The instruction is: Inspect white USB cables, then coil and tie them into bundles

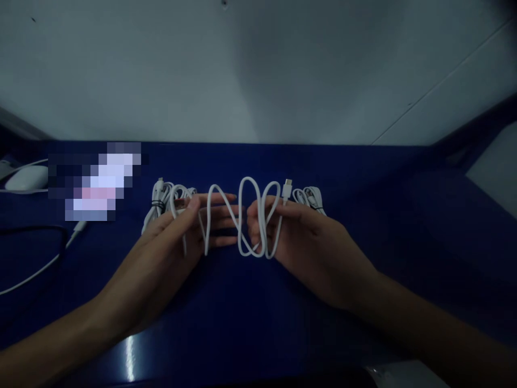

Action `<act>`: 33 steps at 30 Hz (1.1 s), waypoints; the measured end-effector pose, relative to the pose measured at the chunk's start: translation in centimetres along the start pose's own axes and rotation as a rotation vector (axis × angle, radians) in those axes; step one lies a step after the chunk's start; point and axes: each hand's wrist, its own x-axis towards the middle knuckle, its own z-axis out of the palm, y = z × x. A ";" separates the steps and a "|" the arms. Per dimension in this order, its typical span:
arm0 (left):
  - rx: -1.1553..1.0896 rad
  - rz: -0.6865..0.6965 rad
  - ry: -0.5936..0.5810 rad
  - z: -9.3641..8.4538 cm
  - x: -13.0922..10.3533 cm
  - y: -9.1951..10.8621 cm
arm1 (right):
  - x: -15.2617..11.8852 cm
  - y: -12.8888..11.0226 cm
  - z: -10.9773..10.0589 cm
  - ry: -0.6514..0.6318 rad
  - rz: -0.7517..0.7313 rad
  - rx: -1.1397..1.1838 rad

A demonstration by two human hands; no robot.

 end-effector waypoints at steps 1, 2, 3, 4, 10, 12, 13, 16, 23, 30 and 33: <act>-0.025 -0.015 -0.009 0.0 0.0 0.0 | 0.0 0.0 0.0 0.009 0.003 0.010; -0.050 -0.028 -0.019 0.0 0.0 0.0 | 0.0 0.1 0.1 0.017 0.002 0.016; -0.073 -0.040 -0.026 0.0 0.0 0.0 | 0.0 0.1 0.1 0.026 -0.002 0.018; -0.092 -0.043 -0.028 0.0 0.0 0.0 | 0.0 0.1 0.1 0.038 -0.012 0.018; -0.121 -0.054 -0.025 -0.5 0.1 -0.3 | 0.2 0.4 -0.2 0.156 -0.135 -0.025; -0.117 -0.050 -0.045 -0.6 0.1 -0.4 | 0.2 0.4 -0.2 0.181 -0.146 -0.060; -0.112 -0.046 -0.047 -0.5 0.1 -0.4 | 0.2 0.5 -0.2 0.189 -0.147 -0.072; -0.099 -0.049 -0.029 -0.4 0.2 -0.2 | 0.2 0.7 -0.2 0.213 -0.135 -0.085; -0.095 -0.047 -0.025 -0.5 0.1 0.0 | 0.3 0.6 -0.1 0.292 -0.079 0.048; -0.082 -0.072 0.011 -0.5 0.3 0.0 | 0.3 0.4 -0.1 0.312 -0.079 0.064; -0.117 -0.078 -0.016 -0.6 0.3 0.0 | 0.3 0.7 -0.2 0.292 -0.069 -0.036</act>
